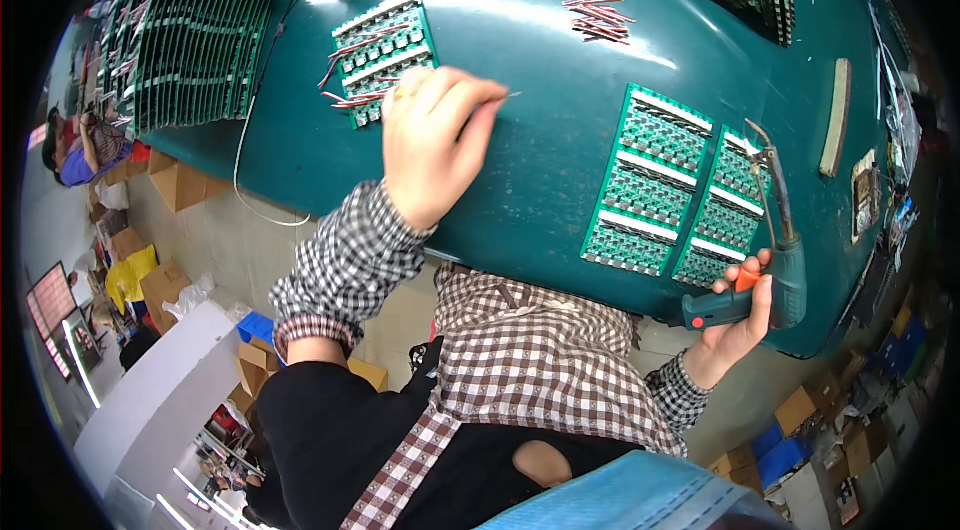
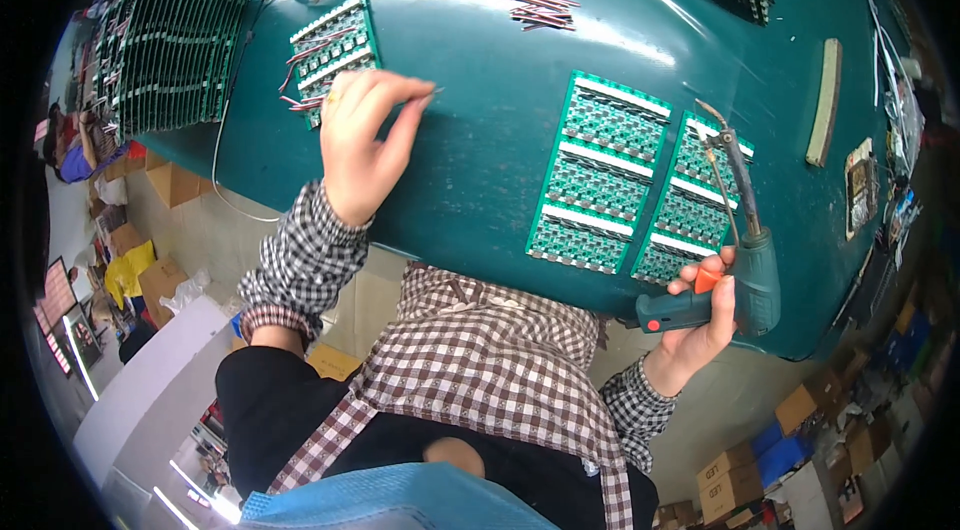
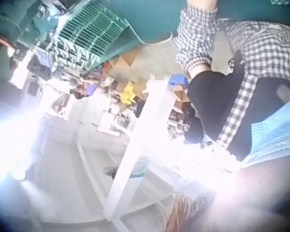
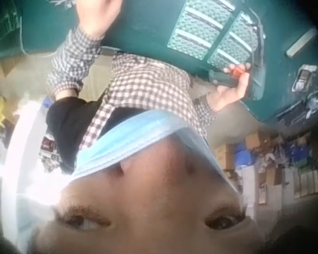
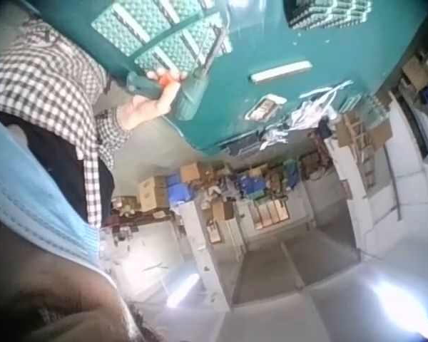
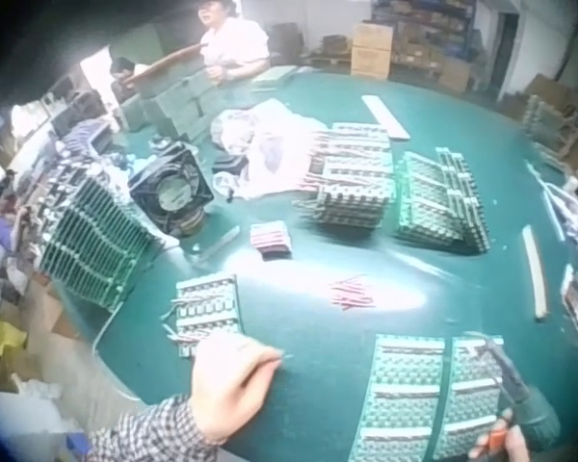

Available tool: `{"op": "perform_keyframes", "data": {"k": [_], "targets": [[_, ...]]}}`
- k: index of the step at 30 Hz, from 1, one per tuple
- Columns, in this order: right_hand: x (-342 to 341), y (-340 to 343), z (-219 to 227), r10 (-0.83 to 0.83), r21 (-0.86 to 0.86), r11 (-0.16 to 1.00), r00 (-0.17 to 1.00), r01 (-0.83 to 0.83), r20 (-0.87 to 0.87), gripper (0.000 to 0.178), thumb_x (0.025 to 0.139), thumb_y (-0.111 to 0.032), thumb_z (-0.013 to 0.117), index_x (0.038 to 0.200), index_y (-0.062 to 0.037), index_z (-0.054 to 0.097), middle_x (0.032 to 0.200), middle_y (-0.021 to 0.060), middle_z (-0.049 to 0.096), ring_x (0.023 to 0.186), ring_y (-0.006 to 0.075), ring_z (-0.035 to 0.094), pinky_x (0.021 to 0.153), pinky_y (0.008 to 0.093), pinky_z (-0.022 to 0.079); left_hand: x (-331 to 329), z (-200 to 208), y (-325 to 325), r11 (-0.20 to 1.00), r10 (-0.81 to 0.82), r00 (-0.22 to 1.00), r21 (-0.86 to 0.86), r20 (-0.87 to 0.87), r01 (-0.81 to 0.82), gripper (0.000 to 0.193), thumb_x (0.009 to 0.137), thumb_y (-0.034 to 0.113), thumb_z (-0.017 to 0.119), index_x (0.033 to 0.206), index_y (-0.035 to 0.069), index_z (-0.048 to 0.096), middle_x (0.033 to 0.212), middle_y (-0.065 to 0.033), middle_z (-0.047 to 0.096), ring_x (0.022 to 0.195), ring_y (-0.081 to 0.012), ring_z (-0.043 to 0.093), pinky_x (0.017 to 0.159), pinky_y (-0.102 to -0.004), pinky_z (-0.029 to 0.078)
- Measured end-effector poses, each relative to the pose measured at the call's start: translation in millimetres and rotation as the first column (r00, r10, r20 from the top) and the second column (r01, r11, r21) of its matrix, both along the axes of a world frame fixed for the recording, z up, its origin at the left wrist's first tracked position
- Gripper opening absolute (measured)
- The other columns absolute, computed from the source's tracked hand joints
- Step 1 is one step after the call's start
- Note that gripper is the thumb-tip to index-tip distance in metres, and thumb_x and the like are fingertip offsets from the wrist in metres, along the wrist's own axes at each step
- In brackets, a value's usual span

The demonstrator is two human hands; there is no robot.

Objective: The person solders electronic components onto printed circuit board arrays using a soldering iron and solder wire.

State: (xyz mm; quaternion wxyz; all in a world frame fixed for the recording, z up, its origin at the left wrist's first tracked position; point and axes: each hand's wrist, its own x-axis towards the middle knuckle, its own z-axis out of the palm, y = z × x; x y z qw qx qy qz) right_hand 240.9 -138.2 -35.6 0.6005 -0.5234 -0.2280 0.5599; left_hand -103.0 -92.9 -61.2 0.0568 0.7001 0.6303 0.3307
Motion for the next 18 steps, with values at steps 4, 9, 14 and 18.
{"op": "perform_keyframes", "data": {"k": [4,9,14,18], "targets": [[-5,7,1,0.033,-0.001,0.999,0.999,-0.033,-0.040,0.031,0.090,-0.015,0.053,0.115,0.0012,0.048,0.093,0.0086,0.060,0.075,0.0166,0.060,0.057,0.0273,0.053,-26,-7,-26,0.993,0.083,0.989,0.096,-0.118,-0.072,0.014,0.071,0.006,0.068,0.083,0.011,0.064,0.088,-0.0012,0.060,0.083,-0.0217,0.054,0.078,-0.0354,0.038],[-12,9,6,0.075,0.007,0.997,0.997,-0.075,-0.027,0.030,0.090,-0.015,0.053,0.114,0.0009,0.048,0.093,0.0087,0.060,0.075,0.0165,0.059,0.058,0.0275,0.052,-46,-9,-25,0.993,0.094,0.991,0.079,-0.094,-0.087,0.011,0.072,0.007,0.068,0.082,0.011,0.063,0.083,-0.0007,0.058,0.080,-0.0221,0.055,0.079,-0.0341,0.039],[-12,7,7,0.085,0.038,0.996,0.995,-0.084,-0.050,0.030,0.090,-0.015,0.053,0.115,0.0009,0.048,0.093,0.0087,0.061,0.077,0.0168,0.060,0.058,0.0278,0.052,-39,-2,-27,0.998,-0.043,0.993,-0.061,-0.109,0.036,0.012,0.071,0.012,0.070,0.081,0.014,0.063,0.080,0.0003,0.056,0.083,-0.0196,0.054,0.086,-0.0380,0.035],[-11,8,7,0.081,0.025,0.996,0.996,-0.080,-0.040,0.030,0.090,-0.015,0.052,0.115,0.0006,0.048,0.093,0.0087,0.061,0.077,0.0168,0.060,0.058,0.0276,0.052,-37,3,-22,0.999,-0.032,0.988,-0.036,-0.153,0.027,0.034,0.067,0.022,0.075,0.098,0.016,0.063,0.092,0.0004,0.058,0.097,-0.0217,0.052,0.090,-0.0409,0.032]]}}
